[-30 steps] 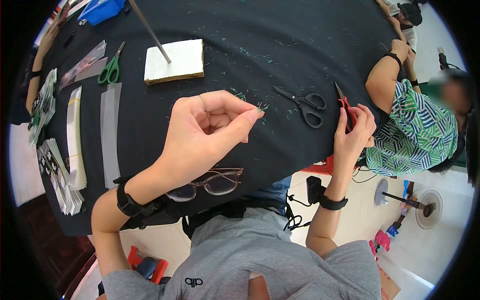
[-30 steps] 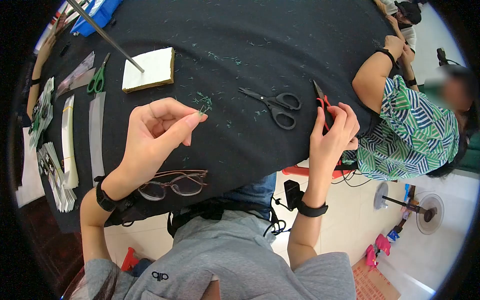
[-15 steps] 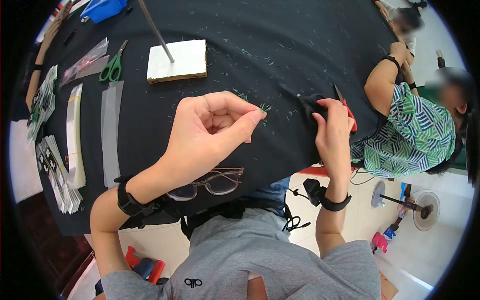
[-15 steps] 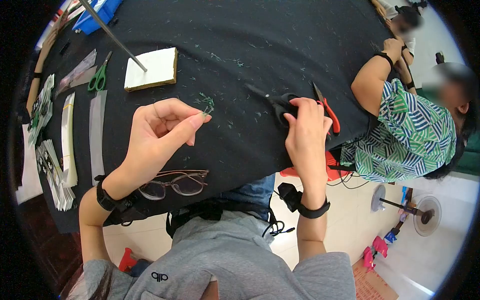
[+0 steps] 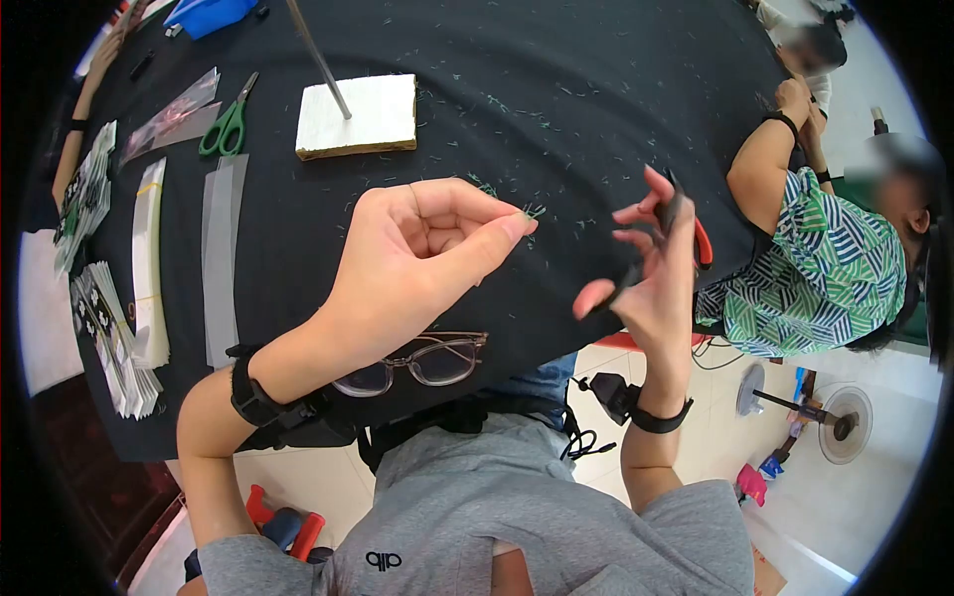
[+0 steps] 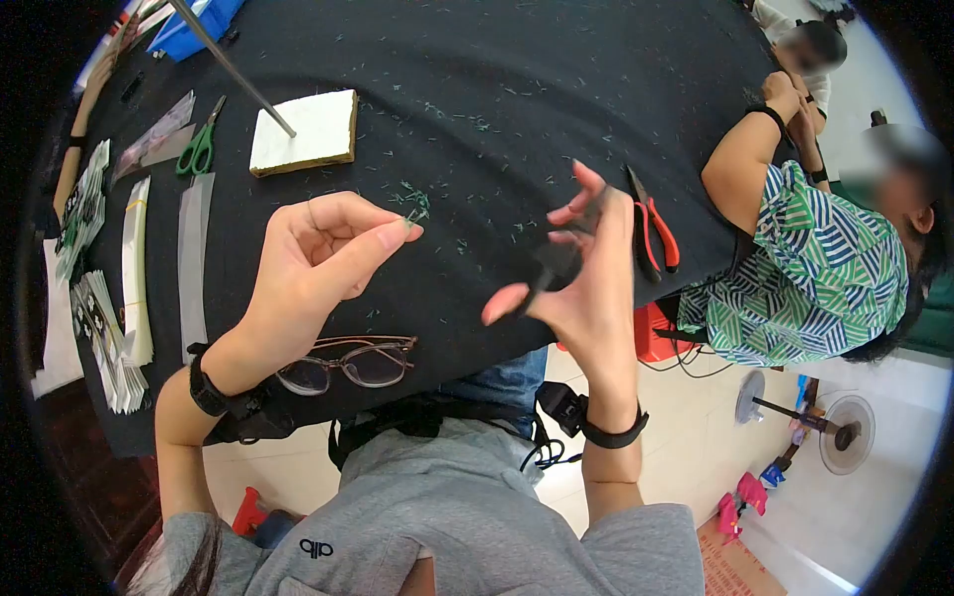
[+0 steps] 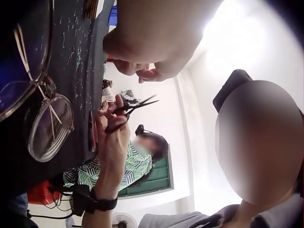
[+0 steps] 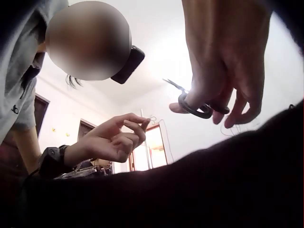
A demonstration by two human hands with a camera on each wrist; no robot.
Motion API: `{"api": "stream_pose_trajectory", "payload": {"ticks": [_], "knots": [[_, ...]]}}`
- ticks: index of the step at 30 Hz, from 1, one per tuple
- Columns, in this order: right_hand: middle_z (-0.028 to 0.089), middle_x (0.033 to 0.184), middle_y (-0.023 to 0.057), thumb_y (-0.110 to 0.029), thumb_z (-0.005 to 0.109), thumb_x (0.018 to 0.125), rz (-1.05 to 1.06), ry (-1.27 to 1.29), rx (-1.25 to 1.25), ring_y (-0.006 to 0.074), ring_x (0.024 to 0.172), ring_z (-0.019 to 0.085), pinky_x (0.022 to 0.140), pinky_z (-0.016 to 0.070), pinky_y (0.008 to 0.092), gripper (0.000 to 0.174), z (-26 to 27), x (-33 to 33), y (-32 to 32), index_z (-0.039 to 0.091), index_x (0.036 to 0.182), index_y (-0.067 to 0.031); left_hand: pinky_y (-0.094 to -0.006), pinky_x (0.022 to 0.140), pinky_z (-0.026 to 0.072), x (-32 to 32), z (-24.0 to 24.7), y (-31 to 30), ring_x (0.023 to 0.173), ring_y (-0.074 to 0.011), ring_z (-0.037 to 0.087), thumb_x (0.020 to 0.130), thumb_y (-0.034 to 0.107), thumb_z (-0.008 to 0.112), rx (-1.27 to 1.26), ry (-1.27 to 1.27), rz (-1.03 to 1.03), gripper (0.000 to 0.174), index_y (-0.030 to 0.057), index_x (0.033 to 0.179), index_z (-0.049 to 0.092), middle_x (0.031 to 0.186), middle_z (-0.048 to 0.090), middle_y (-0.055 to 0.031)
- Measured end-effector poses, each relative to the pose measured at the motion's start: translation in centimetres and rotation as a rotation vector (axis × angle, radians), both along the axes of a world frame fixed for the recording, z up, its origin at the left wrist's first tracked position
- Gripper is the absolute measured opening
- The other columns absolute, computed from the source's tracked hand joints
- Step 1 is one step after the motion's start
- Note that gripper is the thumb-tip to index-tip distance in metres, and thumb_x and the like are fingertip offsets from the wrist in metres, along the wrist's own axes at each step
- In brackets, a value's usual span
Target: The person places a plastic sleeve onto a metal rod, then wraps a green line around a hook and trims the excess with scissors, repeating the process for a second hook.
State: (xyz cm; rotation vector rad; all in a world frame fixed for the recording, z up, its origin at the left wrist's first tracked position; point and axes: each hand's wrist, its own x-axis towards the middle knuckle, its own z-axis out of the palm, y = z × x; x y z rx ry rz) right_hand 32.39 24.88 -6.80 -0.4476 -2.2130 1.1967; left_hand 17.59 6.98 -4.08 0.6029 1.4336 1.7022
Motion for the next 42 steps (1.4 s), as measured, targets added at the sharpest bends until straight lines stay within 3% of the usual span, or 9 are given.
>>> {"api": "stream_pose_trajectory", "payload": {"ticks": [2, 5, 6, 12, 15, 31, 38, 42], "knots": [[0.051, 0.086, 0.0043, -0.036, 0.094, 0.040, -0.016, 0.010, -0.118, 0.0181, 0.079, 0.058, 0.073, 0.0482, 0.0292, 0.087, 0.4, -0.4, -0.9, 0.052, 0.108, -0.0011, -0.0156, 0.048, 0.0318, 0.0, 0.2, -0.2, 0.057, 0.0007, 0.047, 0.088, 0.012, 0.065, -0.013, 0.010, -0.010, 0.014, -0.0005, 0.093, 0.069, 0.084, 0.070, -0.0044], [0.051, 0.084, 0.0044, -0.038, 0.093, 0.042, 0.005, -0.150, 0.048, 0.0158, 0.076, 0.056, 0.070, 0.0473, 0.0275, 0.079, 0.4, -0.3, -1.2, 0.050, 0.098, -0.0024, -0.0150, 0.050, 0.0351, -0.1, 0.2, -0.3, 0.059, 0.0010, 0.049, 0.088, 0.010, 0.065, -0.056, 0.071, -0.021, 0.012, -0.0008, 0.093, 0.069, 0.085, 0.070, -0.0055], [0.050, 0.081, 0.0033, -0.038, 0.092, 0.044, 0.031, -0.201, 0.076, 0.0133, 0.073, 0.054, 0.066, 0.0463, 0.0264, 0.074, 0.5, -0.3, -1.6, 0.048, 0.092, -0.0032, -0.0146, 0.052, 0.0372, -0.1, 0.0, -0.3, 0.061, 0.0011, 0.051, 0.088, 0.009, 0.065, -0.041, 0.112, -0.009, 0.012, -0.0009, 0.094, 0.069, 0.084, 0.070, -0.0052], [0.048, 0.073, 0.0092, -0.037, 0.089, 0.051, 0.041, -0.280, 0.266, 0.0263, 0.065, 0.055, 0.059, 0.0452, 0.0338, 0.064, 0.8, -1.2, -3.1, 0.047, 0.085, -0.0021, -0.0128, 0.055, 0.0410, 0.2, 0.3, -0.5, 0.064, 0.0013, 0.056, 0.088, 0.006, 0.065, -0.076, 0.225, 0.001, 0.011, -0.0020, 0.095, 0.069, 0.082, 0.069, -0.0043], [0.049, 0.074, 0.0099, -0.037, 0.088, 0.054, 0.042, -0.310, 0.336, 0.0277, 0.066, 0.057, 0.058, 0.0452, 0.0355, 0.062, 1.2, -1.4, -3.1, 0.047, 0.084, -0.0021, -0.0121, 0.054, 0.0405, 0.4, 0.5, -0.5, 0.063, 0.0016, 0.055, 0.088, 0.005, 0.065, -0.078, 0.267, 0.004, 0.011, -0.0027, 0.095, 0.068, 0.081, 0.069, -0.0038], [0.052, 0.071, 0.0081, -0.037, 0.086, 0.056, 0.017, -0.332, 0.450, 0.0258, 0.063, 0.059, 0.055, 0.0449, 0.0341, 0.056, 2.4, -1.1, -3.5, 0.050, 0.082, -0.0034, -0.0143, 0.043, 0.0229, 0.8, 0.3, -0.6, 0.049, 0.0050, 0.039, 0.082, -0.003, 0.066, 0.049, 0.440, 0.054, 0.010, -0.0027, 0.091, 0.070, 0.067, 0.060, 0.0039], [0.054, 0.065, 0.0052, -0.038, 0.086, 0.056, -0.009, -0.304, 0.437, 0.0220, 0.056, 0.059, 0.051, 0.0448, 0.0298, 0.052, 2.7, -1.1, -3.6, 0.053, 0.079, -0.0047, -0.0144, 0.043, 0.0229, 0.7, 0.3, -0.7, 0.049, 0.0052, 0.038, 0.082, -0.003, 0.065, 0.058, 0.490, 0.051, 0.009, -0.0033, 0.090, 0.070, 0.065, 0.058, 0.0047], [0.055, 0.064, 0.0051, -0.035, 0.087, 0.055, -0.024, -0.281, 0.441, 0.0202, 0.053, 0.059, 0.049, 0.0446, 0.0283, 0.050, 2.6, -1.1, -3.7, 0.054, 0.077, -0.0045, -0.0137, 0.043, 0.0259, 1.1, 0.0, -0.5, 0.051, 0.0054, 0.040, 0.082, -0.004, 0.065, 0.095, 0.358, 0.061, 0.007, -0.0039, 0.089, 0.069, 0.065, 0.058, 0.0046]]}}
